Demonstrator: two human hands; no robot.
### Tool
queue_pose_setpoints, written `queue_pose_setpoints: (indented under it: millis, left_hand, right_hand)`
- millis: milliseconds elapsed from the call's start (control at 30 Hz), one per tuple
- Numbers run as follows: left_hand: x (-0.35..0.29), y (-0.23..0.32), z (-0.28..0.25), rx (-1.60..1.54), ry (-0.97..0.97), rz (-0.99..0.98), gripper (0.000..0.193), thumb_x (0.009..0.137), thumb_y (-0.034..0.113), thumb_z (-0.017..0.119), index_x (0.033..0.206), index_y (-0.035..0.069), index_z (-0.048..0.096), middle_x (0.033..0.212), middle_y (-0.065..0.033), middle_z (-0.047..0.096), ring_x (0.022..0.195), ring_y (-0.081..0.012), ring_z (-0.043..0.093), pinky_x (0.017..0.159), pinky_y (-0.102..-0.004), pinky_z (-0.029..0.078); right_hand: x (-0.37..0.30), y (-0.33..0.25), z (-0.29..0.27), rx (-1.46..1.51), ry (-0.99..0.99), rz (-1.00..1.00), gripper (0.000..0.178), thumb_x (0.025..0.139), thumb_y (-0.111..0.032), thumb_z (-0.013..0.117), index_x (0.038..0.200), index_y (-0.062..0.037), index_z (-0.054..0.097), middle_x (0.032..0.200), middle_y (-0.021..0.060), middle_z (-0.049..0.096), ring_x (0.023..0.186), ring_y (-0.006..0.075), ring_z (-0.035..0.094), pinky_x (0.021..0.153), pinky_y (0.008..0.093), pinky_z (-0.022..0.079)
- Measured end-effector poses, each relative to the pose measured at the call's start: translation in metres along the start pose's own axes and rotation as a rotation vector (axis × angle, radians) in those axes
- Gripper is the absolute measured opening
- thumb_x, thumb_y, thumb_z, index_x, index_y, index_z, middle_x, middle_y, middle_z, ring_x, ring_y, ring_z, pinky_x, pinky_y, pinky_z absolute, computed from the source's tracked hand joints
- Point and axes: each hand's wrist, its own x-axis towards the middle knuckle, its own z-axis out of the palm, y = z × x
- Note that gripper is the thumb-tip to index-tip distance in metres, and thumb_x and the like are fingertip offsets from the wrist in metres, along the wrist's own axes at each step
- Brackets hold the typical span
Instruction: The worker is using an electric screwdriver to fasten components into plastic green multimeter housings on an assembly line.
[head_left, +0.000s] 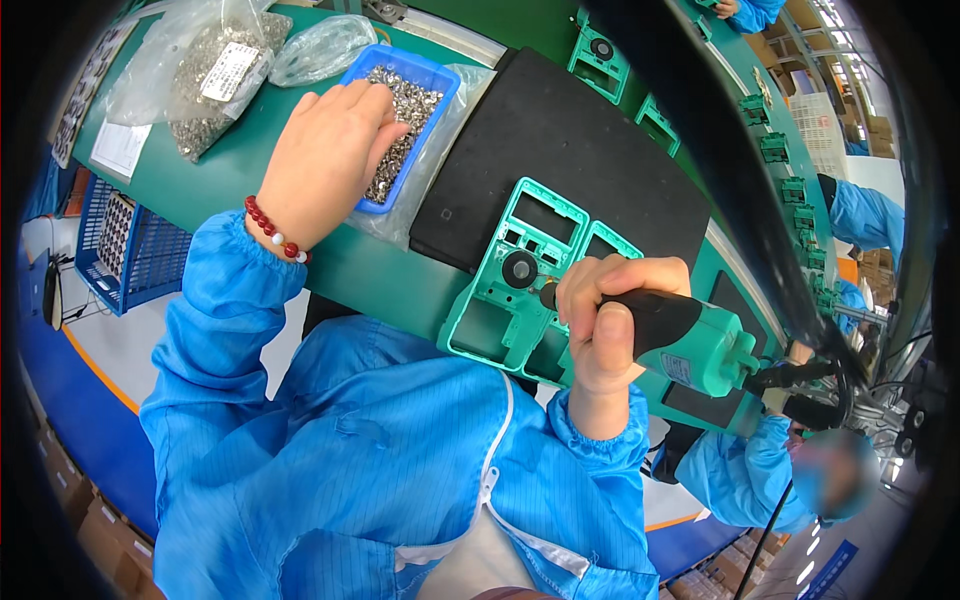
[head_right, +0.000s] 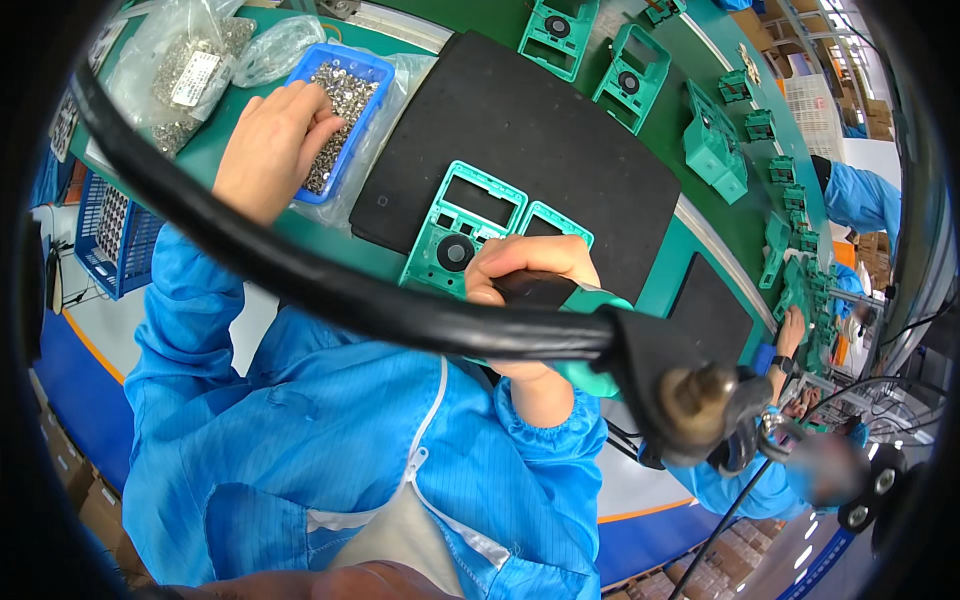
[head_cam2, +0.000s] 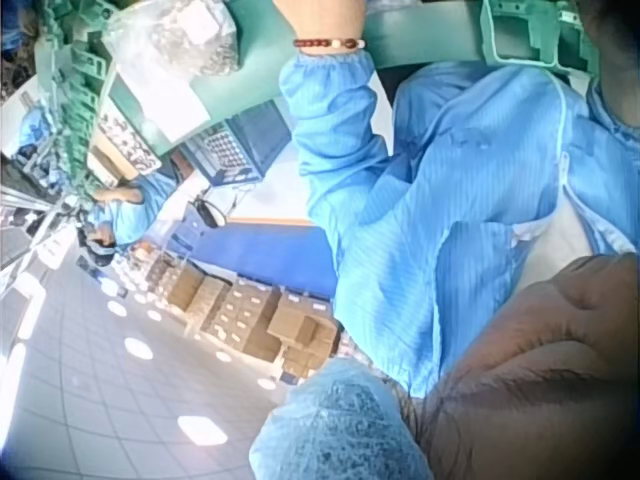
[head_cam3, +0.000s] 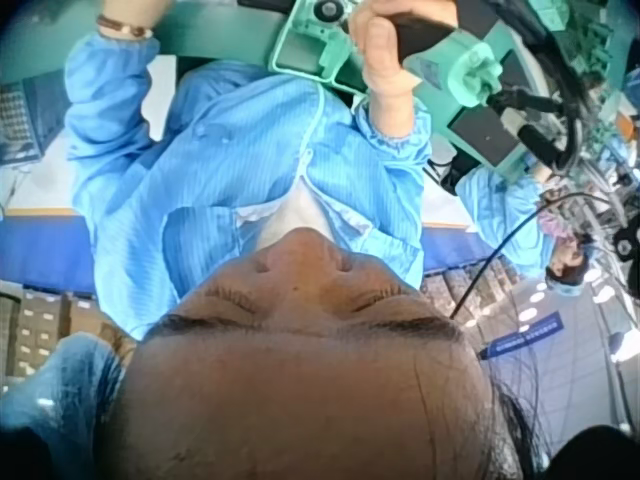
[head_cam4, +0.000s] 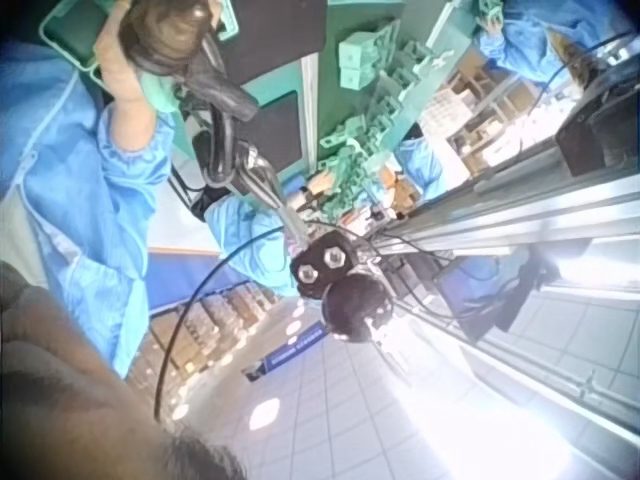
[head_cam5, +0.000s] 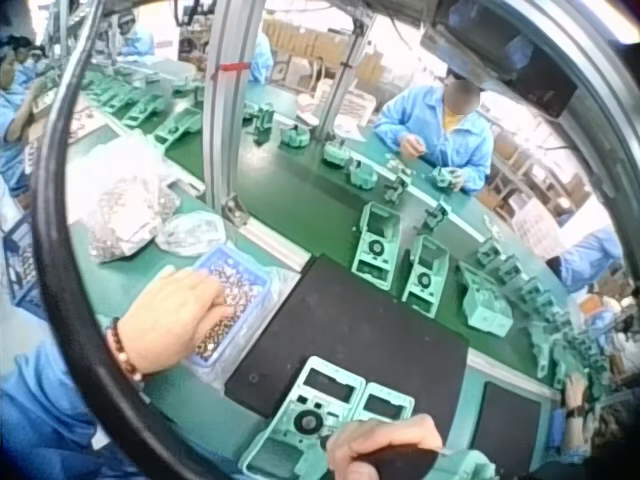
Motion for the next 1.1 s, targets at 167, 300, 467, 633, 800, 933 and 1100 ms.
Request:
queue_pose_setpoints:
  millis: [167,300,467,633,800,933,1100]
  left_hand:
    - [-0.002,0.009,0.002,-0.116,0.043,-0.015,0.016,0.089,0.015,0.067,0.089,0.005,0.054,0.084,-0.0095,0.059,0.079,-0.0312,0.057,0.072,-0.04,0.042]
    - [-0.01,0.034,-0.001,-0.281,0.115,-0.007,0.016,0.084,0.01,0.07,0.089,0.006,0.055,0.085,-0.0081,0.058,0.08,-0.0303,0.057,0.073,-0.0402,0.043]
    - [-0.032,0.07,-0.001,-0.467,0.003,0.275,0.015,0.082,0.01,0.069,0.092,0.006,0.058,0.094,-0.0063,0.063,0.087,-0.0255,0.061,0.078,-0.0392,0.045]
    - [-0.059,0.114,0.016,-0.355,-0.023,0.35,0.02,0.081,0.012,0.059,0.099,0.002,0.062,0.11,-0.0104,0.066,0.111,-0.0226,0.061,0.1,-0.0411,0.044]
    - [-0.065,0.117,0.014,-0.351,-0.062,0.297,0.022,0.084,0.018,0.07,0.102,0.007,0.062,0.116,-0.0045,0.067,0.112,-0.0191,0.061,0.103,-0.042,0.041]
    - [-0.063,0.115,0.017,-0.463,0.013,0.27,0.026,0.08,0.018,0.074,0.101,0.008,0.062,0.108,-0.0026,0.066,0.109,-0.0188,0.06,0.099,-0.0403,0.042]
    - [-0.066,0.118,0.014,-0.522,0.097,0.283,0.025,0.078,0.02,0.075,0.096,0.008,0.062,0.099,0.0006,0.066,0.103,-0.0175,0.061,0.092,-0.0366,0.043]
  right_hand:
    - [-0.001,-0.006,0.002,-0.07,0.015,0.086,0.034,0.093,-0.029,0.069,0.098,-0.0047,0.047,0.059,0.0028,0.049,0.046,0.0105,0.043,0.046,0.0273,0.038]
    - [-0.003,0.0,-0.005,0.094,-0.031,0.166,0.033,0.091,-0.026,0.07,0.098,-0.0033,0.047,0.059,0.004,0.05,0.046,0.0112,0.043,0.045,0.028,0.037]
    - [-0.002,0.009,-0.014,0.004,-0.13,0.053,0.033,0.091,-0.023,0.07,0.099,-0.0026,0.047,0.06,0.0045,0.05,0.047,0.0115,0.044,0.045,0.0282,0.037]
    - [-0.005,0.004,-0.004,-0.084,-0.067,0.031,0.032,0.092,-0.021,0.069,0.103,-0.0008,0.046,0.06,0.0041,0.049,0.047,0.0115,0.044,0.045,0.0286,0.039]
    - [0.0,-0.021,0.002,0.085,0.038,-0.094,0.028,0.096,-0.028,0.06,0.105,-0.0057,0.046,0.063,0.002,0.047,0.049,0.0107,0.039,0.044,0.0278,0.033]
    - [-0.007,-0.032,-0.004,0.154,-0.083,-0.11,0.034,0.095,-0.034,0.063,0.104,-0.0068,0.045,0.062,0.001,0.049,0.047,0.0107,0.04,0.044,0.0267,0.034]
    - [-0.012,-0.053,0.005,0.186,-0.097,-0.062,0.037,0.093,-0.034,0.066,0.104,-0.0069,0.043,0.063,0.0024,0.051,0.048,0.0118,0.045,0.045,0.0265,0.037]
